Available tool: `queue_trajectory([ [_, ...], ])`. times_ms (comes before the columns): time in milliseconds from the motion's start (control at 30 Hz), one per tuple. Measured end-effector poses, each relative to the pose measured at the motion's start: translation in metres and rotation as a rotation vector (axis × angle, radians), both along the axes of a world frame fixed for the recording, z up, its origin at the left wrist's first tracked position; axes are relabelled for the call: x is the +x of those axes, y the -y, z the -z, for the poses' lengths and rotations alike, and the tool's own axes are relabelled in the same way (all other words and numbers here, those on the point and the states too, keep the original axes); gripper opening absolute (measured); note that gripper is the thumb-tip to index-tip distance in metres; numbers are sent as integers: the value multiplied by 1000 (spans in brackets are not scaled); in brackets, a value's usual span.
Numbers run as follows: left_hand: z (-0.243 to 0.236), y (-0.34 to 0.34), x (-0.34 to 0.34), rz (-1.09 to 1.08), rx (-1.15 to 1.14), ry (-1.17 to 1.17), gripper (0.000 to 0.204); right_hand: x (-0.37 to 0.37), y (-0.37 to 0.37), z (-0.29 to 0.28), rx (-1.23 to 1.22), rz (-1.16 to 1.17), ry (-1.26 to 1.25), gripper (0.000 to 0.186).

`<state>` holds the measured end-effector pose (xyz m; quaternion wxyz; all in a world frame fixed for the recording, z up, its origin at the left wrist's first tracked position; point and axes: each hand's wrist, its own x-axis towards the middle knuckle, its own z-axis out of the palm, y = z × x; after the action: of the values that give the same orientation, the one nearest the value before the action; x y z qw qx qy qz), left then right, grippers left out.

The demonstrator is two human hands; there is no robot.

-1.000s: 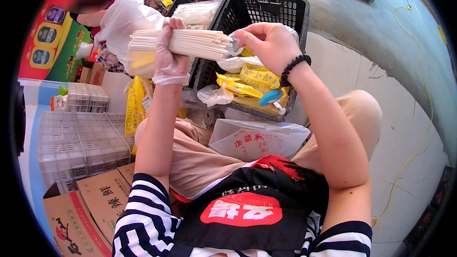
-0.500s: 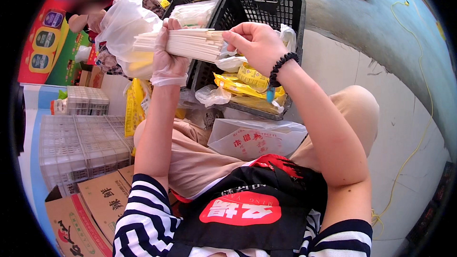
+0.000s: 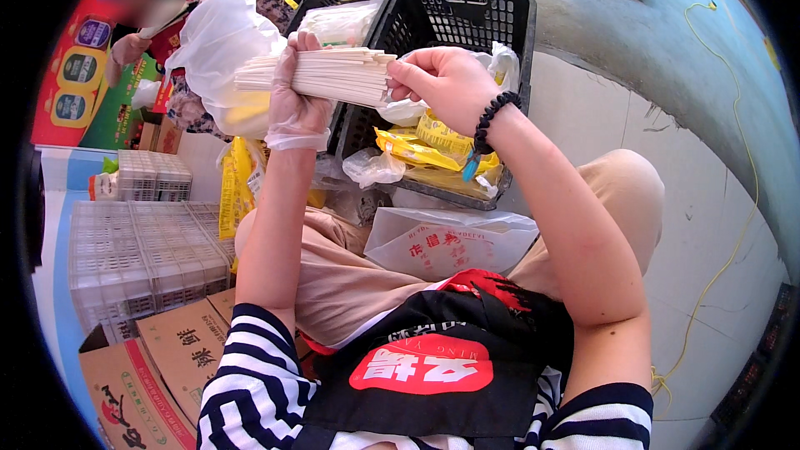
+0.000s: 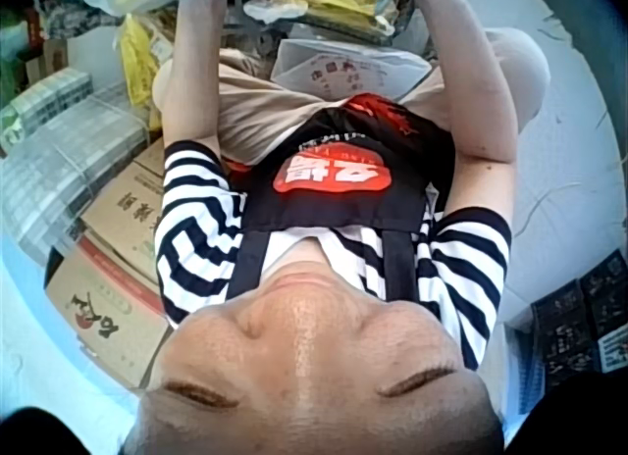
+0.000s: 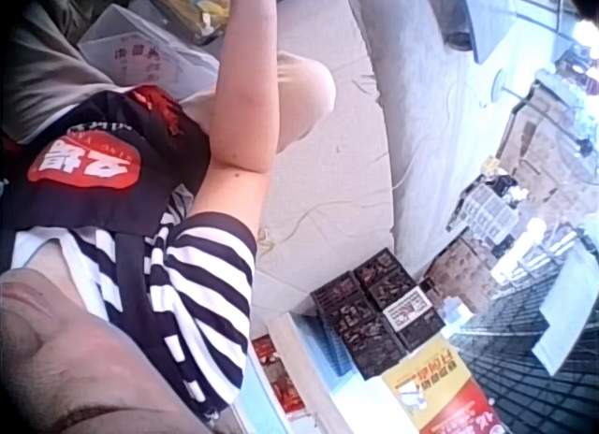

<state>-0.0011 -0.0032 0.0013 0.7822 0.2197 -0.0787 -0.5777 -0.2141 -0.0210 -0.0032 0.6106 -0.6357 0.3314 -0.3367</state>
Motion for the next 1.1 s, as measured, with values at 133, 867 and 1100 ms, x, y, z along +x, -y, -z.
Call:
queue_trajectory([
  [133,1,0,1,3,-18,18,14,2,-1,0,2,17,46,32],
  [867,7,3,0,-39,105,27,11,10,-3,4,-3,-50,86,45],
  [1100,8,3,1,-41,118,33,15,9,-6,-10,214,-45,32,28],
])
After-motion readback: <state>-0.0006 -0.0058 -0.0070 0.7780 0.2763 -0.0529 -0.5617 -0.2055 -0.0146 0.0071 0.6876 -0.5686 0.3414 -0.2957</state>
